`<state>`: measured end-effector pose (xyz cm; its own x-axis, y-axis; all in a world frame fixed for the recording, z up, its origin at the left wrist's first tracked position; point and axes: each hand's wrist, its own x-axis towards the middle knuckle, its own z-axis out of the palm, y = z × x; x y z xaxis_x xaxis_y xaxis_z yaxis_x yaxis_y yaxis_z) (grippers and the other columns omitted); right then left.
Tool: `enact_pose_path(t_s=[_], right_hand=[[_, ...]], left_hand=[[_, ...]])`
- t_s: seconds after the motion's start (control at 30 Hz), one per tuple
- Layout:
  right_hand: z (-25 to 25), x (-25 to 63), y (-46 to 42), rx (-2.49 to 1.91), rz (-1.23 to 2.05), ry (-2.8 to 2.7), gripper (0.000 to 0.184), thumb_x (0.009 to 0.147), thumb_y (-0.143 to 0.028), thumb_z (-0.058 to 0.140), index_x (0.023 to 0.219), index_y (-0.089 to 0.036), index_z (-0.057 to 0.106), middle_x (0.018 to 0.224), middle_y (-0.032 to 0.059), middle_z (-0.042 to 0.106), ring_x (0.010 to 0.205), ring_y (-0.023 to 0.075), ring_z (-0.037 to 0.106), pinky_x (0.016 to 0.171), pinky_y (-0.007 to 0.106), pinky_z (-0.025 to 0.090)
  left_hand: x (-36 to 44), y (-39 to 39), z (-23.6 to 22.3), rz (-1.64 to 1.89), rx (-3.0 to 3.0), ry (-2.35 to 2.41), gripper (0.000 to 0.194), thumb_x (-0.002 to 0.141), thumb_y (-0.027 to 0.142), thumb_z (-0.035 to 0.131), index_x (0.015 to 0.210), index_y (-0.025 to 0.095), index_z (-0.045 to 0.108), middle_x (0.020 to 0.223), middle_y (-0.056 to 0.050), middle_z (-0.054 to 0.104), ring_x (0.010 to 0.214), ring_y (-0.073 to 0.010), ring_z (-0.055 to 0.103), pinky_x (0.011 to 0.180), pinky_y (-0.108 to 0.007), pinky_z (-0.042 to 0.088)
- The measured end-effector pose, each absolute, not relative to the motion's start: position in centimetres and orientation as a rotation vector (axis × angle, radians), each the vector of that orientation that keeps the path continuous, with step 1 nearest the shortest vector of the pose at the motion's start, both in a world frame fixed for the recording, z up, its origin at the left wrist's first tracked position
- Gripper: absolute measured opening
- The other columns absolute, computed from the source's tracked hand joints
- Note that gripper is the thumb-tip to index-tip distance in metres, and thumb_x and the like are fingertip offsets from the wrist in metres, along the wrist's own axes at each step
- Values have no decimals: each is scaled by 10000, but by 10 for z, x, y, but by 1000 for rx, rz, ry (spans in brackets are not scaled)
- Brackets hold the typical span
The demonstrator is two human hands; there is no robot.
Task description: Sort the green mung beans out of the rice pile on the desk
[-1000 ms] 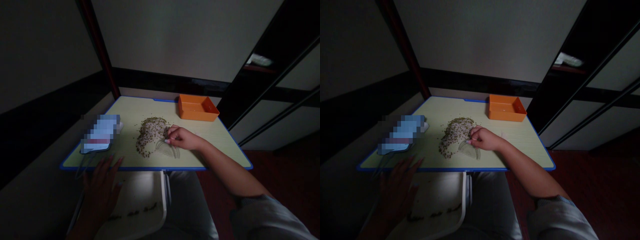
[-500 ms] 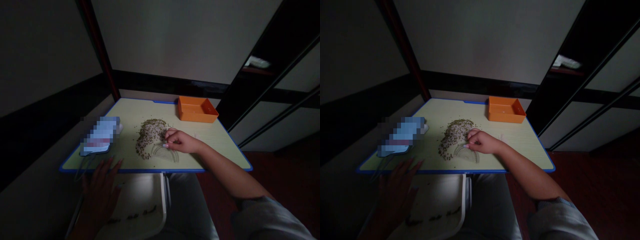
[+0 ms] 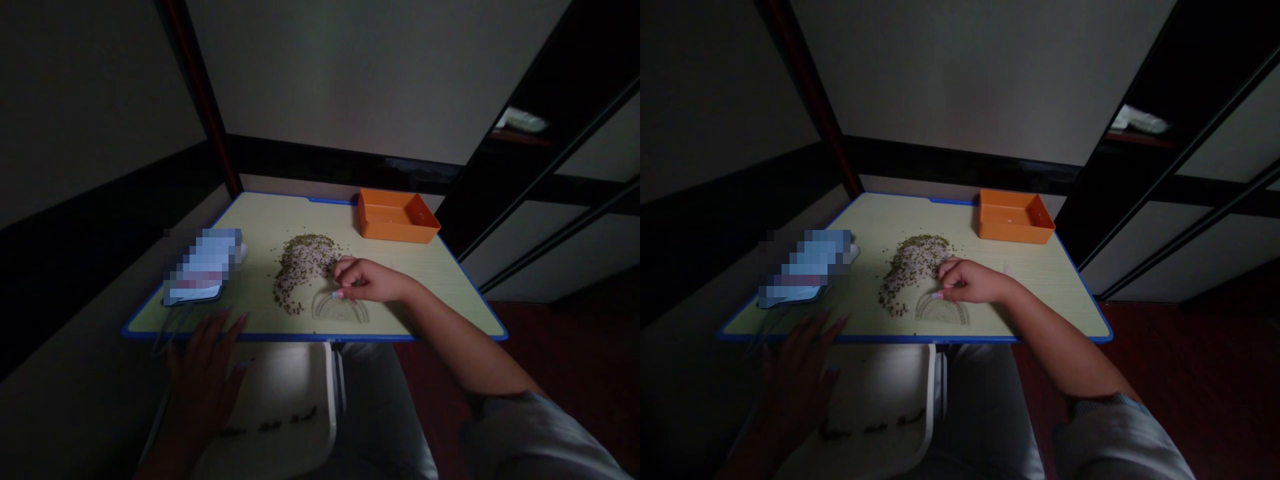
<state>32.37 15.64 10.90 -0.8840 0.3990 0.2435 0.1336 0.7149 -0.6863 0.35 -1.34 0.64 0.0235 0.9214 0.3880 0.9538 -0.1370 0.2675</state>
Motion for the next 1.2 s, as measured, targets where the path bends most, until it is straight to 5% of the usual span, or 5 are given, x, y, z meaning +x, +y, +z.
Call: enact_pose_path(t_s=[0.37, 0.93, 1.2], right_hand=[[108, 318, 151, -365, 1002, -2616, 412, 969, -270, 663, 583, -181, 552, 756, -20, 483, 780, 145, 477, 911, 355, 405], [106, 315, 148, -366, 940, -2613, 377, 973, -268, 671, 613, -176, 612, 748, -19, 501, 776, 143, 488, 902, 342, 412], [98, 310, 149, -418, 855, -2536, 420, 991, -305, 639, 594, -182, 577, 742, -4, 519, 800, 153, 503, 882, 340, 418]], left_hand=[[2, -10, 8, -671, -2203, -2116, 568, 982, 452, 347, 1528, 299, 382, 1671, -138, 342, 1592, -369, 201, 1233, -800, 111], [12, -14, 13, -664, -2142, -2132, 548, 999, 423, 339, 1527, 284, 383, 1687, -137, 314, 1607, -348, 158, 1231, -809, 106], [-2, -12, 1, -631, -2213, -1975, 660, 980, 422, 382, 1598, 323, 173, 1718, -165, 201, 1599, -382, 176, 1225, -736, 246]])
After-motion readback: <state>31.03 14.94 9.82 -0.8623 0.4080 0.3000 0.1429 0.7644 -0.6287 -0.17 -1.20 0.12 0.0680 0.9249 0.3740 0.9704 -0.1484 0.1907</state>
